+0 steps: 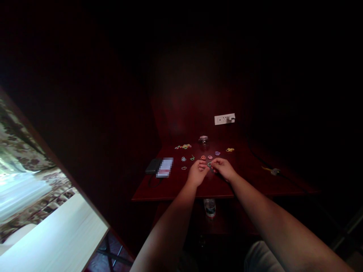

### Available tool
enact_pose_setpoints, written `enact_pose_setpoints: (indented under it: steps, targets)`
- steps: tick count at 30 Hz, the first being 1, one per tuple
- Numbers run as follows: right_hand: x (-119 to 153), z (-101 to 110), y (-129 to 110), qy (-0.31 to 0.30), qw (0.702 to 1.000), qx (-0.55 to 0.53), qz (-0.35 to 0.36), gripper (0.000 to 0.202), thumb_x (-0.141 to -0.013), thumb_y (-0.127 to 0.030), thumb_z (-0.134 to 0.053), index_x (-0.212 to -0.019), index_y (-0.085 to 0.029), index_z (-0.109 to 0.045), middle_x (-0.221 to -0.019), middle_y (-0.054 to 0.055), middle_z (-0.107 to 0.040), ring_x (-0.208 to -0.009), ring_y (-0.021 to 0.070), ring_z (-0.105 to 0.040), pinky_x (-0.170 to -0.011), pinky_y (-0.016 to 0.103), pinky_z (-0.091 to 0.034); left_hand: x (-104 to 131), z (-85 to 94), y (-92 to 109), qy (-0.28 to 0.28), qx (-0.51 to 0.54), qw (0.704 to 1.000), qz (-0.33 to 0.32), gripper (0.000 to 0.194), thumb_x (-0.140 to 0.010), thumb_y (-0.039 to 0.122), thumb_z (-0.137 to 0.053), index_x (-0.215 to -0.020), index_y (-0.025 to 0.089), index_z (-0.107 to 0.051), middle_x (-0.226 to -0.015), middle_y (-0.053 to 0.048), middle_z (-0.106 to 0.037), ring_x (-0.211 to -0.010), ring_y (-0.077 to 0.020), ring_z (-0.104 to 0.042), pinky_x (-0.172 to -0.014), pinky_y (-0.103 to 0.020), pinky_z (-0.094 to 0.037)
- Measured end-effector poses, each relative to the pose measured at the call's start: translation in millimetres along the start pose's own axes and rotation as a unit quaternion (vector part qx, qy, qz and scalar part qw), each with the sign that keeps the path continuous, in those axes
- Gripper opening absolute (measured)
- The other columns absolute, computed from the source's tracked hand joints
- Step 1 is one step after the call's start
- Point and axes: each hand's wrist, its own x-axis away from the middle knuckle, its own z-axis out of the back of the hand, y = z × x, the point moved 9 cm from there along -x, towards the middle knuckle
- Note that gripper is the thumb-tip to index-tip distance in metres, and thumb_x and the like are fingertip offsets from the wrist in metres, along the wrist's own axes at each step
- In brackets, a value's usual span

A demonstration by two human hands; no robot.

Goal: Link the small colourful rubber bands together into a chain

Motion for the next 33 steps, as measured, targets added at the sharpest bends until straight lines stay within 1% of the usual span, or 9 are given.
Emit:
enact_pose_setpoints:
  steps: [4,8,17,23,27,33]
  targets:
    - [1.3,-5.3,-2.6,-0.023,0.999,0.024,0.014,0.022,-0.065,-0.035,-0.06,-0.065,-0.014,-0.056,-0.05,-0.002,-0.052,-0.043,0.0083,-0.043,-0.044,0.021,-0.031,1.5,-2.8,4.6,-0.015,0.004,1.0,-0.007,0.023,-0.069,0.026,-0.062,-0.087,0.013,-0.056,-0.072,-0.004,-0.061,-0.063,-0.0096,-0.056,-0.062,-0.022,-0.045]
    - [1.8,-6.7,-4.8,-0.024,0.999,0.036,0.015,0.021,-0.064,-0.035,-0.06,-0.063,-0.014,-0.056,-0.048,-0.003,-0.05,-0.043,0.0087,-0.043,-0.045,0.021,-0.031,1.4,-2.6,8.6,-0.013,-0.009,1.0,-0.015,0.017,-0.071,0.025,-0.06,-0.081,0.012,-0.058,-0.07,-0.004,-0.061,-0.062,-0.0097,-0.056,-0.06,-0.021,-0.044]
    - [-1.6,-5.7,0.6,-0.023,0.999,0.044,0.012,0.02,-0.069,-0.034,-0.053,-0.064,-0.014,-0.053,-0.054,-0.002,-0.053,-0.044,0.0074,-0.044,-0.046,0.02,-0.033,0.7,-1.2,4.9,-0.011,-0.045,0.999,-0.022,0.018,-0.072,0.028,-0.059,-0.079,0.012,-0.06,-0.071,-0.004,-0.062,-0.064,-0.0101,-0.055,-0.061,-0.021,-0.044]
    - [0.3,-5.5,-1.5,-0.02,0.998,0.065,0.01,0.021,-0.068,-0.035,-0.055,-0.068,-0.014,-0.055,-0.05,-0.004,-0.048,-0.044,0.008,-0.043,-0.045,0.02,-0.031,1.8,-0.5,8.3,-0.003,-0.039,0.999,-0.015,0.015,-0.07,0.025,-0.059,-0.077,0.011,-0.059,-0.067,-0.003,-0.06,-0.06,-0.0088,-0.053,-0.058,-0.02,-0.042]
    - [0.6,-5.8,-1.7,-0.023,0.998,0.06,0.01,0.022,-0.067,-0.036,-0.057,-0.07,-0.014,-0.054,-0.05,-0.004,-0.048,-0.045,0.0083,-0.042,-0.046,0.02,-0.031,0.8,0.8,6.1,0.006,-0.041,0.999,-0.006,0.014,-0.069,0.022,-0.06,-0.078,0.011,-0.059,-0.069,-0.004,-0.06,-0.061,-0.009,-0.054,-0.059,-0.02,-0.043]
    - [0.7,-6.8,-2.4,-0.033,0.997,0.063,0.011,0.023,-0.064,-0.036,-0.06,-0.069,-0.014,-0.054,-0.051,-0.004,-0.047,-0.047,0.0086,-0.041,-0.047,0.021,-0.031,0.2,0.6,3.1,0.004,-0.04,0.999,0.007,0.015,-0.069,0.022,-0.06,-0.08,0.011,-0.059,-0.07,-0.005,-0.061,-0.061,-0.0093,-0.055,-0.06,-0.021,-0.044]
